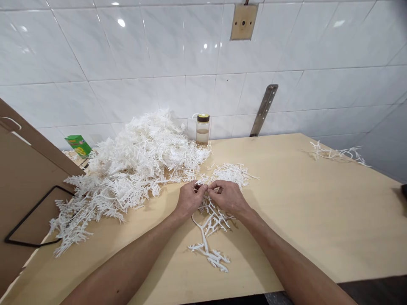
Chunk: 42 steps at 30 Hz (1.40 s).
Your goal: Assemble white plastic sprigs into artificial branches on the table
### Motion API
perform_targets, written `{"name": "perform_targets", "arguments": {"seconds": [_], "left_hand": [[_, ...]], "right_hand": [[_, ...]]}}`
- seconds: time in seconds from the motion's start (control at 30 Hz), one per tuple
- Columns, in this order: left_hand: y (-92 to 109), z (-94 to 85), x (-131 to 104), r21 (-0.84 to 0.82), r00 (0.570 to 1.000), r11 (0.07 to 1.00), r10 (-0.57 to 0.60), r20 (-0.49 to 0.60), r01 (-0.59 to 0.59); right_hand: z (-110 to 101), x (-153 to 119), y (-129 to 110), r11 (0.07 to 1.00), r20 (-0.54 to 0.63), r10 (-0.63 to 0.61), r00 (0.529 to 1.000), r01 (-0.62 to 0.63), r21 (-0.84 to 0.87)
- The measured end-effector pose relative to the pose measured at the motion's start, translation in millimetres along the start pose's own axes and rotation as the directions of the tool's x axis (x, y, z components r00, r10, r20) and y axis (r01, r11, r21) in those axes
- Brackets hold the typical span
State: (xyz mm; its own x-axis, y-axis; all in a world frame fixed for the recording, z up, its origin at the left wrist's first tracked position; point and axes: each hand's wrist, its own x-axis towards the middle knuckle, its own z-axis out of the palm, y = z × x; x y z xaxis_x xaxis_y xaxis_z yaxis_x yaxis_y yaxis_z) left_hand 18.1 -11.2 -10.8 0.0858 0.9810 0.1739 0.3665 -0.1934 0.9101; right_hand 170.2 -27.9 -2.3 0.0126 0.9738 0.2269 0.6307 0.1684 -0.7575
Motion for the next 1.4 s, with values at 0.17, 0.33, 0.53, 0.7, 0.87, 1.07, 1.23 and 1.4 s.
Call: {"name": "perform_targets", "arguments": {"seconds": [0.17, 0.33, 0.53, 0.7, 0.87, 1.07, 1.23, 1.4], "left_hand": [[-1, 1.9, 0, -0.002, 1.000, 1.000, 0.009, 0.013, -0.009], [-7, 2.3, 4, -0.117, 0.997, 0.991, -0.069, -0.017, 0.066], [-4, -0.3, 5, -0.275, 0.988, 0.949, -0.143, 0.048, 0.151], [0, -1.6, 3, -0.294, 0.985, 0.941, -0.158, 0.063, 0.170], [1, -2.2, 4, -0.324, 0.988, 0.933, -0.141, 0.063, 0.154], [0, -2.6, 3, -0.325, 0.990, 0.935, -0.127, 0.058, 0.139], [0, -2.1, 3, -0.373, 0.995, 0.923, -0.098, 0.022, 0.099], [2, -2.2, 3, -0.359, 0.993, 0.926, -0.103, 0.052, 0.115]], "right_hand": [[-4, 3, -1, 0.999, 0.026, 0.028, 0.999, -0.028, -0.034], [-6, 9, 10, 0.991, -0.159, 0.042, 0.986, -0.061, -0.120], [-17, 13, 17, 0.999, -0.270, 0.053, 0.961, -0.047, 0.027], [-13, 11, 15, 0.998, -0.102, -0.036, 0.994, 0.042, 0.053], [-5, 6, 8, 0.999, 0.077, -0.006, 0.997, 0.004, 0.033], [-3, 3, 0, 1.000, 0.077, -0.008, 0.997, 0.009, -0.020], [-3, 7, 4, 0.997, -0.001, 0.027, 1.000, -0.027, -0.076], [-14, 12, 14, 0.989, -0.209, 0.039, 0.977, -0.068, -0.133]]}}
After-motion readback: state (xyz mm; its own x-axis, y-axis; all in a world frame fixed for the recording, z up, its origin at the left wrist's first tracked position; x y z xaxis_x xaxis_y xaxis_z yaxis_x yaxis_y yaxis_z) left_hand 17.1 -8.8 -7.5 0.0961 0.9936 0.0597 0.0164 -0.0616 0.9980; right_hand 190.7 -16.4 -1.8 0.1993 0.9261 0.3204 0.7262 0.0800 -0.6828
